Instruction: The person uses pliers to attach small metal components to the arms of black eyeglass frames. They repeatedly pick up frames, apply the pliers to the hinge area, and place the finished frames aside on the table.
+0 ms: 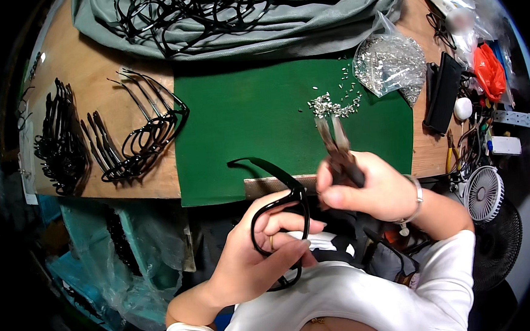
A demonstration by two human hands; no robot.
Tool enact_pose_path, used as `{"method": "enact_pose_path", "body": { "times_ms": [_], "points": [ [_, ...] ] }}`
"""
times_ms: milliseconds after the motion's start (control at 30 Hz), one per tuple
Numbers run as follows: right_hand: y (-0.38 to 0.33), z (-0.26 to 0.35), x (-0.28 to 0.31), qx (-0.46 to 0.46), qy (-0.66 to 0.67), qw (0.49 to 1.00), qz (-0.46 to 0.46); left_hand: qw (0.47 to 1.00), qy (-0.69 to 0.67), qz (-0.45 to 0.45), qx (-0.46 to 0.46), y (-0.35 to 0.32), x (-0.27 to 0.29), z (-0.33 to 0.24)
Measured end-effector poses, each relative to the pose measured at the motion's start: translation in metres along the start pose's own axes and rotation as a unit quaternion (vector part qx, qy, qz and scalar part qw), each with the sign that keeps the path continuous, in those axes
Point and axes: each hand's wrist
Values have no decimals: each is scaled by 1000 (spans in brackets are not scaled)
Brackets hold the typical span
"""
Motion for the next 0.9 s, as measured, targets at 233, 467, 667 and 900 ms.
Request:
{"method": "enact_pose_path", "body": {
  "times_ms": [233, 467, 667, 900],
  "points": [
    [-20, 20, 9, -92, -304, 941, 118, 1000, 6, 12, 16, -1, 1, -1],
    [-13, 28, 5, -80, -381, 916, 101, 1000, 18, -14, 14, -2, -4, 3],
    [-14, 14, -4, -12, -462, 886, -43, 1000, 14, -1, 17, -2, -6, 5],
    [-9, 39, 25, -58, -371, 916, 141, 1000, 11, -12, 14, 2, -8, 0]
  ]
}}
Point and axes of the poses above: each hand's wrist, its own y-axis towards the middle knuckle, its own x-axis out of the back of the hand, z = x × y, and after that the axes turned 8 degrees about -x, right-handed
